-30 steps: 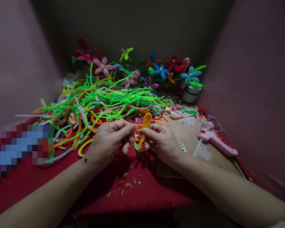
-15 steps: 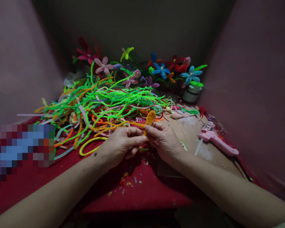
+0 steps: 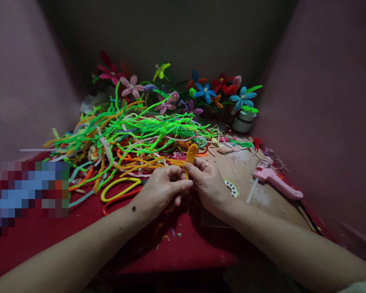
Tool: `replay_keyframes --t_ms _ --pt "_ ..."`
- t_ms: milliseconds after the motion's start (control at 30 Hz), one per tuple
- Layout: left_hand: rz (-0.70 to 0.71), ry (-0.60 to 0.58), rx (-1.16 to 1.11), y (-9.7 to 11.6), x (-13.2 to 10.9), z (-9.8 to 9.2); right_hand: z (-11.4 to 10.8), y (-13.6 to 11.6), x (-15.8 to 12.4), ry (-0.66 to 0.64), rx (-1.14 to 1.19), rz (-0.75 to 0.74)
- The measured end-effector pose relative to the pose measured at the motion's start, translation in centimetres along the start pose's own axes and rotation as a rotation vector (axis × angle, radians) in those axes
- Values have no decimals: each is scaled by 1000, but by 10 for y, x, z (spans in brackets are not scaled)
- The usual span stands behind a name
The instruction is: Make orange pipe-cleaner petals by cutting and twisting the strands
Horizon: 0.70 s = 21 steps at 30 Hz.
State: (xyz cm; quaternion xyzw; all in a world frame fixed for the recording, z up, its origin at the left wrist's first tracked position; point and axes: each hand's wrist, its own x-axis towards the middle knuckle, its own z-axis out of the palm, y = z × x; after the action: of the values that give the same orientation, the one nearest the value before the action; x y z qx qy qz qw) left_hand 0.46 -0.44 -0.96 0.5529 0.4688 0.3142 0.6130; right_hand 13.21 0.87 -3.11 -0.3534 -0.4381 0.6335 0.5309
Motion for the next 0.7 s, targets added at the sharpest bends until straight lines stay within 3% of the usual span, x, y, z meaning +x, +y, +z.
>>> replay_keyframes --t_ms 100,233,467,700 --pt "47 56 181 16 -7 -9 -1 -6 -1 -15 -49 -6" --pt "226 266 184 28 -9 -23 2 -13 -4 -53 -94 46" --pt "198 172 67 20 -5 -26 3 -11 -9 -154 -145 120" --pt "204 200 45 20 -6 -25 5 -12 -9 -179 -121 175"
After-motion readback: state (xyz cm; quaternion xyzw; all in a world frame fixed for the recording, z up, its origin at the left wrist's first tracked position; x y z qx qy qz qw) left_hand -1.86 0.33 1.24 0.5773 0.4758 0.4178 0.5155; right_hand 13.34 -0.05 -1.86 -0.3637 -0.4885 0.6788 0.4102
